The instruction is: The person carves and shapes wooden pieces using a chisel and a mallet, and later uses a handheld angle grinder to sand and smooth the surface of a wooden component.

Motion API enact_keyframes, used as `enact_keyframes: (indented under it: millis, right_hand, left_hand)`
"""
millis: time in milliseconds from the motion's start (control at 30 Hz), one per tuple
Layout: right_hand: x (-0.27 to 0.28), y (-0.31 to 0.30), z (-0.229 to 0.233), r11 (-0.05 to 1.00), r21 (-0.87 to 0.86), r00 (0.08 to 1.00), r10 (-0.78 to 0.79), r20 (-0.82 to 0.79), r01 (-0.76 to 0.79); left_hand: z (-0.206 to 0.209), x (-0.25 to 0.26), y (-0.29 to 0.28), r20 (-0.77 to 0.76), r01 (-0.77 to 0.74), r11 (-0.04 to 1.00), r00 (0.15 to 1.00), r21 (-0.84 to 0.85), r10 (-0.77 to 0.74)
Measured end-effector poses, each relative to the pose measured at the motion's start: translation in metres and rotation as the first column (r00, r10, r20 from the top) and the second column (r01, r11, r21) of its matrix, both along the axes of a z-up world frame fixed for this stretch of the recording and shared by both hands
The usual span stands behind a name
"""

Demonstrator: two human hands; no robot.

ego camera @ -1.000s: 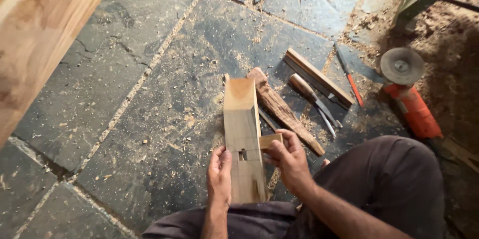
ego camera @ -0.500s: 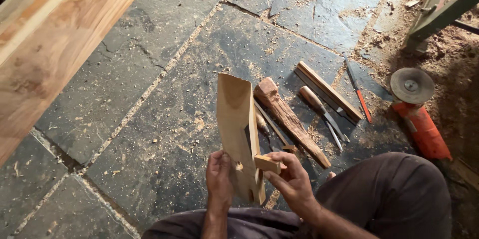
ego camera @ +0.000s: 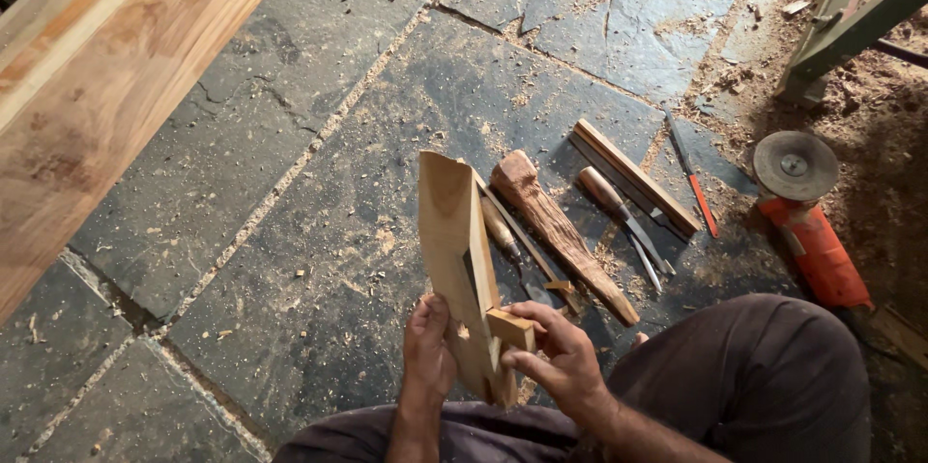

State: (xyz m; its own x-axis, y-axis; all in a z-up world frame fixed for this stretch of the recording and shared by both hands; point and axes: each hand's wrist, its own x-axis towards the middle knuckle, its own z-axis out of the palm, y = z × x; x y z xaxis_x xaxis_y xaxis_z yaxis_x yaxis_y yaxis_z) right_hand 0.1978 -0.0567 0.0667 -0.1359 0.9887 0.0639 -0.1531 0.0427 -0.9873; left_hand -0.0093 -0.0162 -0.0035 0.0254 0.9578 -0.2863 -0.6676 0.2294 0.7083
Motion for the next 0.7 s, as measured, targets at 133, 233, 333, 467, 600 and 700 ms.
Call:
enact_keyframes:
  millis: [133,233,333,467,600,700]
  right_hand:
    - [-0.003,0.001,0.009,0.994,0.098,0.999,0.049,-0.018,-0.047]
    - [-0.004,0.0,0.017,0.99,0.124,0.997,0.058,0.055,-0.064]
    - [-0.004,0.0,0.022,0.993,0.09,0.996,0.069,0.052,-0.073]
    - [-0.005,0.001,0.027,0.994,0.077,0.997,0.073,0.028,-0.075]
    - [-0.004,0.004,0.029,0.999,0.011,0.997,0.03,0.074,-0.031]
    - [-0.002,0.006,0.025,0.998,0.067,0.989,-0.013,0.144,0.004]
  left_hand:
    - [0.009,0.004,0.0,-0.022,0.049,0.987,0.998,-0.152,-0.053]
    - [0.023,0.01,-0.002,0.124,0.075,0.991,0.99,-0.113,-0.061]
    - [0.026,0.011,-0.001,0.152,0.088,0.993,0.985,-0.075,-0.076]
    - [0.02,0.01,0.0,0.143,0.084,0.993,0.987,-0.089,-0.071]
    - [0.02,0.01,0.001,0.148,0.085,0.992,0.986,-0.091,-0.071]
    - [0.026,0.011,0.001,0.089,0.069,0.991,0.994,-0.113,-0.059]
